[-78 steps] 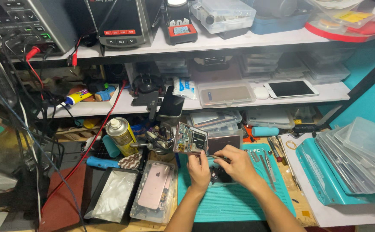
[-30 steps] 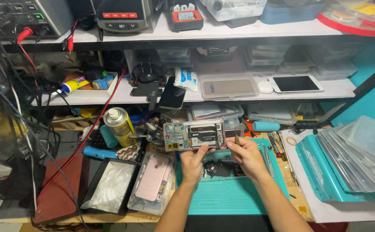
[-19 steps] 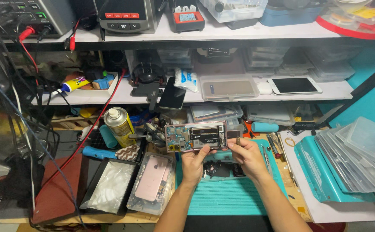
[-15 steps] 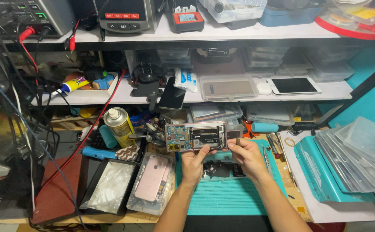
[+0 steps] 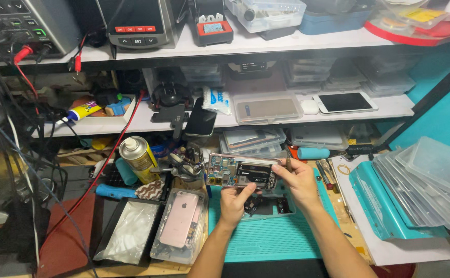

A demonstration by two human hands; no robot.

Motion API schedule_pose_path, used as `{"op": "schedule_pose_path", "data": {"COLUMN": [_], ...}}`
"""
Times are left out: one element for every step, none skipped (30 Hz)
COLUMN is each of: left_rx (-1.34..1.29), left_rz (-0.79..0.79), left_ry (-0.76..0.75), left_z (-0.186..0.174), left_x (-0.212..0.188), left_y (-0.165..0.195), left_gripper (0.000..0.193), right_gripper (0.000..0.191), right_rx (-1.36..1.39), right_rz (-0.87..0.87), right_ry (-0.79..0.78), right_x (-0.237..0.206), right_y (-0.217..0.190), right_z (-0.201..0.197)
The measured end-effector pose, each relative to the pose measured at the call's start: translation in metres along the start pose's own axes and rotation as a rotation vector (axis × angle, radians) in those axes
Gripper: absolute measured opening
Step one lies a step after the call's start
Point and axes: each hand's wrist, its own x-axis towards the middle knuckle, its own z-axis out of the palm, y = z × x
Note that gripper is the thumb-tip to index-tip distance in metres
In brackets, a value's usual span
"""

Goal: The person works at a repair bench on a disassembled smartphone, holding the exposed motherboard and chassis and using a small tool to pry and reposition internal components. They repeatedly turn the phone over, detach small parts, and set removed components on the mat while working on the device by hand.

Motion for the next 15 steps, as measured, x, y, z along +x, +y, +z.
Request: {"op": "schedule_pose_path", "data": {"left_rx": [0.041, 0.083, 0.125, 0.121, 0.117, 0.113, 0.04, -0.033, -0.107, -0.064, -0.02, 0.022, 0.028, 0.034, 0.04], "left_rz": [0.01, 0.023, 0.035, 0.055, 0.074, 0.092, 0.084, 0.075, 0.065, 0.074, 0.084, 0.093, 0.086, 0.078, 0.07], "left_ry": [0.005, 0.009, 0.014, 0.006, 0.0, -0.007, 0.008, 0.021, 0.034, 0.053, 0.072, 0.092, 0.087, 0.085, 0.081], "left_z": [-0.001, -0.002, -0.004, -0.005, -0.005, -0.006, -0.007, -0.007, -0.007, -0.009, -0.013, -0.016, -0.019, -0.021, -0.023], "left_x": [-0.002, -0.002, -0.002, -0.001, -0.001, -0.001, -0.001, 0.0, 0.0, 0.001, 0.003, 0.004, 0.004, 0.004, 0.005], "left_y": [-0.002, -0.003, -0.003, -0.004, -0.005, -0.006, -0.007, -0.008, -0.009, -0.01, -0.009, -0.009, -0.008, -0.007, -0.005], "left_gripper": [0.017, 0.017, 0.017, 0.018, 0.019, 0.019, 0.02, 0.021, 0.021, 0.021, 0.02, 0.02, 0.021, 0.022, 0.024], "right_gripper": [0.018, 0.017, 0.016, 0.016, 0.017, 0.017, 0.018, 0.019, 0.02, 0.021, 0.024, 0.027, 0.029, 0.03, 0.032], "right_rx": [-0.018, -0.036, -0.054, -0.072, -0.09, -0.107, -0.103, -0.099, -0.095, -0.12, -0.145, -0.171, -0.16, -0.15, -0.138], "right_rz": [-0.004, -0.008, -0.013, -0.019, -0.024, -0.029, -0.009, 0.011, 0.03, 0.018, 0.005, -0.007, -0.004, 0.001, 0.004], "right_ry": [0.004, 0.007, 0.01, 0.018, 0.025, 0.032, 0.007, -0.017, -0.039, -0.036, -0.033, -0.031, -0.023, -0.015, -0.008], "right_x": [-0.001, -0.001, -0.002, -0.003, -0.004, -0.005, -0.003, -0.003, -0.003, -0.003, -0.003, -0.003, -0.004, -0.004, -0.004], "right_y": [0.0, 0.001, 0.002, 0.003, 0.005, 0.007, 0.009, 0.01, 0.011, 0.011, 0.011, 0.009, 0.007, 0.004, 0.0], "right_z": [0.0, 0.0, -0.001, -0.001, 0.0, 0.0, 0.001, 0.001, 0.001, 0.001, 0.001, 0.0, -0.001, -0.003, -0.004]}}
